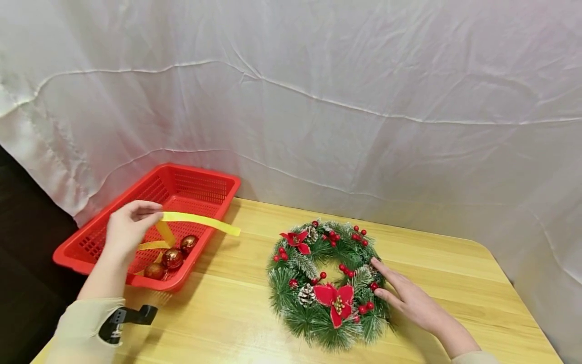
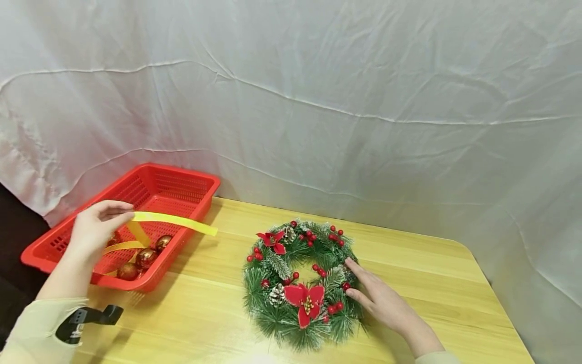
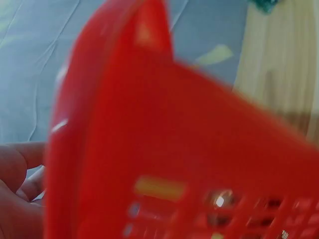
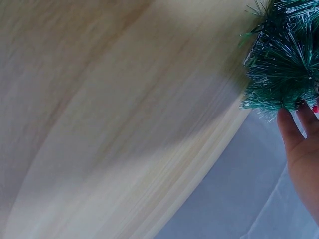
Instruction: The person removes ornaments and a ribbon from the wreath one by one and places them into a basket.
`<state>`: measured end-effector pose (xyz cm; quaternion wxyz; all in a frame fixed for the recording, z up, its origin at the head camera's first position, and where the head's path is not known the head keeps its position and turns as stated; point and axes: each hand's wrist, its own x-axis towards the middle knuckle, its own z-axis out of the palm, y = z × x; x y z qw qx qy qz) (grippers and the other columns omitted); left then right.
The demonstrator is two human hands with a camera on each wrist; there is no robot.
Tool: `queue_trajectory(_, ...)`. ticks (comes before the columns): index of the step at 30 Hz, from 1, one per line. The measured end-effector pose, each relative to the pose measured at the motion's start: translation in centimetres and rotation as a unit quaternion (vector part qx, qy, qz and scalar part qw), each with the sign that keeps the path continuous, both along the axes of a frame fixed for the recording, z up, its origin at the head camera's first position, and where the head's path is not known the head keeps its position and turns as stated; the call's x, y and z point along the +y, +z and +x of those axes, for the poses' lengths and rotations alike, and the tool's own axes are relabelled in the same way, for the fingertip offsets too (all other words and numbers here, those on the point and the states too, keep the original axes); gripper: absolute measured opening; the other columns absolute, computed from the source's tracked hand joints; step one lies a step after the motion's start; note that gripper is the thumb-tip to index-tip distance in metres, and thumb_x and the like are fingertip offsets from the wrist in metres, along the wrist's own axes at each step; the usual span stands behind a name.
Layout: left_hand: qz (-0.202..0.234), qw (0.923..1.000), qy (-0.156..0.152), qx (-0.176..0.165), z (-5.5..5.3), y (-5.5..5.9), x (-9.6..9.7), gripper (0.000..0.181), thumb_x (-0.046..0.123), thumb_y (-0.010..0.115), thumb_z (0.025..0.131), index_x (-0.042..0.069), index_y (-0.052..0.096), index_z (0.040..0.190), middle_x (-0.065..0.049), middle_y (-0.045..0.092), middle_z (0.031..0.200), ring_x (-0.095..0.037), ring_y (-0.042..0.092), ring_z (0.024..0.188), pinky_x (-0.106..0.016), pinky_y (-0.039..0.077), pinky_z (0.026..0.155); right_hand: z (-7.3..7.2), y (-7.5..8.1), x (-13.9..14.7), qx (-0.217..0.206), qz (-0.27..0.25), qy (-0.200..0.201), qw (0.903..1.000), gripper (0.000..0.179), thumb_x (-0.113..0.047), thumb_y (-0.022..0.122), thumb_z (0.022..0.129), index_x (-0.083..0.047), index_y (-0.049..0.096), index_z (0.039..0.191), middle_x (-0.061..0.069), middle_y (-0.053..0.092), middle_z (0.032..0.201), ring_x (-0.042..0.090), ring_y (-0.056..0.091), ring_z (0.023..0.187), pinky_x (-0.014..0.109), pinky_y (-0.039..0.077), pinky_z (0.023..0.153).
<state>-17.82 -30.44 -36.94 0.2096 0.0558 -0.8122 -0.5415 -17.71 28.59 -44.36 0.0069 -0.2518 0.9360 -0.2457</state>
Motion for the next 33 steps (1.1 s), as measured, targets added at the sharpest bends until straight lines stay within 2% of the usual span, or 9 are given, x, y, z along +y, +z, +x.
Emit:
queue_trajectory(4, 0.071, 0.9963, 0.048, -0.010, 0.7, 0.4, -1.8, 0.012, 0.007, 0.067, 0.088, 0.010, 0.067, 0.100, 0.020, 0.063, 0.078, 0.004, 0.059, 0.069, -0.010, 0.048, 0.057, -0.1, 0.0, 0.0, -0.001, -0.002, 0.002, 1.0000, 0.066, -0.039, 0.052, 0.098, -0.024, 0.020, 0.153, 0.013, 0.028, 0.153, 0.043, 0.036, 0.131, 0.064, 0.029, 0.102)
queue_trajectory(6, 0.083, 0.9940, 0.068, -0.021, 0.9, 0.4, -2.4, 0.011, 0.007, 0.067, 0.088, 0.012, 0.067, 0.099, 0.021, 0.062, 0.075, 0.004, 0.058, 0.067, -0.010, 0.049, 0.056, -0.1, 0.0, 0.0, -0.001, -0.002, 0.003, 1.0000, 0.066, -0.039, 0.052, 0.098, -0.024, 0.020, 0.153, 0.013, 0.028, 0.153, 0.043, 0.036, 0.131, 0.064, 0.029, 0.102)
queue_trajectory(8, 0.071, 0.9937, 0.081, -0.032, 1.1, 0.3, -2.8, 0.010, 0.009, 0.066, 0.089, 0.015, 0.066, 0.098, 0.023, 0.061, 0.074, 0.005, 0.058, 0.069, -0.008, 0.049, 0.060, -0.1, 0.0, 0.0, -0.002, -0.001, 0.003, 1.0000, 0.066, -0.039, 0.052, 0.098, -0.024, 0.020, 0.153, 0.013, 0.028, 0.153, 0.043, 0.036, 0.131, 0.064, 0.029, 0.102)
queue_trajectory(14, 0.057, 0.9964, 0.058, -0.025, 1.1, -0.3, -2.9, 0.015, 0.006, 0.066, 0.088, 0.020, 0.067, 0.092, 0.022, 0.061, 0.075, 0.006, 0.058, 0.069, -0.009, 0.048, 0.060, -0.2, 0.2, 0.0, -0.006, 0.001, -0.001, 1.0000, 0.066, -0.040, 0.051, 0.098, -0.024, 0.020, 0.153, 0.013, 0.029, 0.152, 0.043, 0.036, 0.131, 0.064, 0.029, 0.102)
queue_trajectory(20, 0.057, 0.9970, 0.049, -0.016, 1.1, -0.3, -2.6, 0.022, 0.006, 0.067, 0.088, 0.028, 0.065, 0.088, 0.021, 0.061, 0.076, 0.006, 0.058, 0.070, -0.008, 0.048, 0.061, -0.2, 0.1, 0.1, -0.005, 0.002, 0.000, 1.0000, 0.066, -0.040, 0.051, 0.098, -0.025, 0.020, 0.153, 0.013, 0.029, 0.152, 0.042, 0.036, 0.131, 0.064, 0.029, 0.102)
queue_trajectory(28, 0.064, 0.9970, 0.041, -0.014, 1.1, -0.2, -2.5, 0.017, 0.007, 0.067, 0.088, 0.024, 0.067, 0.092, 0.021, 0.062, 0.078, 0.005, 0.059, 0.071, -0.009, 0.046, 0.059, -0.2, 0.0, 0.1, -0.006, 0.000, -0.002, 1.0000, 0.066, -0.041, 0.052, 0.097, -0.025, 0.020, 0.153, 0.013, 0.028, 0.153, 0.042, 0.036, 0.131, 0.064, 0.028, 0.103)
queue_trajectory(32, 0.109, 0.9936, 0.030, 0.000, 1.1, -0.1, -1.9, 0.012, 0.008, 0.067, 0.088, 0.018, 0.069, 0.093, 0.018, 0.064, 0.078, 0.002, 0.060, 0.071, -0.011, 0.046, 0.055, -0.2, 0.0, 0.1, -0.009, -0.002, -0.003, 1.0000, 0.066, -0.040, 0.052, 0.097, -0.025, 0.020, 0.153, 0.013, 0.027, 0.153, 0.043, 0.035, 0.131, 0.064, 0.027, 0.103)
queue_trajectory(33, 0.110, 0.9935, 0.029, 0.001, 1.0, 0.0, -1.7, 0.012, 0.009, 0.067, 0.089, 0.020, 0.069, 0.093, 0.017, 0.064, 0.079, 0.002, 0.059, 0.071, -0.012, 0.045, 0.054, -0.2, 0.0, 0.1, -0.008, -0.002, -0.004, 1.0000, 0.066, -0.040, 0.052, 0.097, -0.025, 0.019, 0.153, 0.013, 0.027, 0.153, 0.043, 0.035, 0.131, 0.064, 0.027, 0.103)
